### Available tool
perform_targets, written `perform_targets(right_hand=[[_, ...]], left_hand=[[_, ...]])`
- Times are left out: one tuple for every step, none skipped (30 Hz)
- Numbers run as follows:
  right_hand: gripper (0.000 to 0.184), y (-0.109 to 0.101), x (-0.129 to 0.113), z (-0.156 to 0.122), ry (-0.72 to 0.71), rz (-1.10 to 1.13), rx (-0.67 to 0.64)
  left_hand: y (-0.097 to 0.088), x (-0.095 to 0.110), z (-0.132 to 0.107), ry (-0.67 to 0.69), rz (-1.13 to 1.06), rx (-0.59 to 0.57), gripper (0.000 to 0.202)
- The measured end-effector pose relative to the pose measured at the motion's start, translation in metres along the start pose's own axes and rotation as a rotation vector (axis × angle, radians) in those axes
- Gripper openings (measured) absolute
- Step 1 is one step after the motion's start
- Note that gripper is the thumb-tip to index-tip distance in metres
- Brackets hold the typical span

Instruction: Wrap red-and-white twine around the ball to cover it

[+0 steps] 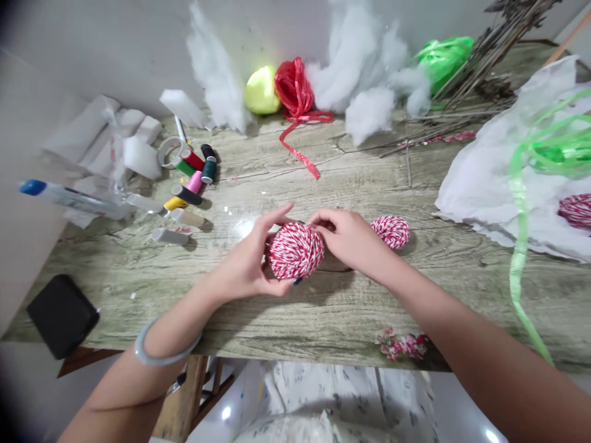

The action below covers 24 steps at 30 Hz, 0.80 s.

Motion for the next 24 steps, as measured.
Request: perform_targets(right_hand=[[0.017, -0.001, 0.002, 0.001, 0.014, 0.04, 0.01], [0.017, -0.002, 0.003, 0.001, 0.024, 0.074, 0.019], [0.016, -0.004, 0.004, 0.002, 0.028, 0.099, 0.027], [0.016, -0.005, 0.005, 0.003, 0.026, 0.115, 0.036], [0.015, -0.006, 0.005, 0.003, 0.021, 0.122, 0.042], [0.014, -0.007, 0.005, 0.003, 0.013, 0.124, 0.049], [0.014, -0.008, 0.005, 0.003, 0.005, 0.124, 0.054], [0.013, -0.009, 0.004, 0.003, -0.005, 0.122, 0.058], [0.013, -0.01, 0.003, 0.003, -0.016, 0.118, 0.065], [0.013, -0.011, 0.002, 0.002, -0.025, 0.111, 0.074], [0.013, -0.013, 0.001, 0.002, -0.032, 0.098, 0.082], [0.012, -0.014, 0.0, 0.001, -0.039, 0.079, 0.095], [0.011, -0.017, -0.002, 0.0, -0.048, 0.053, 0.11], [0.01, -0.019, -0.005, -0.001, -0.063, 0.018, 0.127], [0.009, -0.021, -0.008, -0.002, -0.083, -0.023, 0.145], [0.008, -0.023, -0.012, -0.004, -0.109, -0.07, 0.163], [0.007, -0.025, -0.017, -0.005, -0.14, -0.118, 0.181], [0.008, -0.026, -0.022, -0.007, -0.173, -0.163, 0.199], [0.008, -0.027, -0.026, -0.009, -0.206, -0.202, 0.215], [0.009, -0.028, -0.031, -0.011, -0.235, -0.235, 0.233], [0.01, -0.029, -0.034, -0.013, -0.262, -0.261, 0.25], [0.009, -0.03, -0.038, -0.014, -0.286, -0.283, 0.266], [0.009, -0.03, -0.041, -0.016, -0.308, -0.305, 0.279], [0.009, -0.03, -0.044, -0.018, -0.327, -0.328, 0.289]], left_hand=[[-0.003, 0.002, -0.001, 0.039, 0.012, 0.062, 0.092], [-0.005, 0.006, -0.002, 0.085, 0.022, 0.097, 0.088], [-0.005, 0.008, -0.002, 0.108, 0.032, 0.1, 0.084], [-0.004, 0.009, -0.002, 0.122, 0.044, 0.09, 0.079], [-0.003, 0.01, -0.001, 0.129, 0.06, 0.066, 0.075], [-0.001, 0.011, 0.0, 0.128, 0.078, 0.038, 0.072], [0.0, 0.012, 0.001, 0.127, 0.096, 0.009, 0.069], [0.002, 0.012, 0.002, 0.124, 0.11, -0.018, 0.068], [0.003, 0.012, 0.002, 0.118, 0.121, -0.043, 0.068], [0.004, 0.011, 0.002, 0.111, 0.125, -0.058, 0.068], [0.005, 0.011, 0.003, 0.11, 0.126, -0.06, 0.068], [0.005, 0.011, 0.003, 0.111, 0.127, -0.054, 0.069], [0.004, 0.011, 0.003, 0.114, 0.128, -0.042, 0.069], [0.003, 0.011, 0.003, 0.119, 0.13, -0.026, 0.069], [0.002, 0.011, 0.003, 0.122, 0.131, -0.013, 0.07], [0.001, 0.011, 0.003, 0.124, 0.132, -0.002, 0.07], [0.0, 0.011, 0.004, 0.124, 0.133, 0.007, 0.07], [-0.001, 0.01, 0.004, 0.126, 0.133, 0.016, 0.07], [-0.002, 0.01, 0.004, 0.128, 0.133, 0.027, 0.071], [-0.003, 0.01, 0.004, 0.128, 0.133, 0.035, 0.071], [-0.004, 0.009, 0.004, 0.127, 0.132, 0.04, 0.071], [-0.004, 0.008, 0.004, 0.121, 0.129, 0.045, 0.071], [-0.004, 0.007, 0.004, 0.109, 0.125, 0.048, 0.071], [-0.005, 0.005, 0.004, 0.095, 0.123, 0.048, 0.071]])
Point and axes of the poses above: each hand's wrist, its own z-axis towards the middle knuckle, its own y-axis out of the palm, x = y × z, the point moved 10 cm from there along z, towards the middle knuckle, and after that the axes turned 2 degrees about -x, right-handed, at the moved point
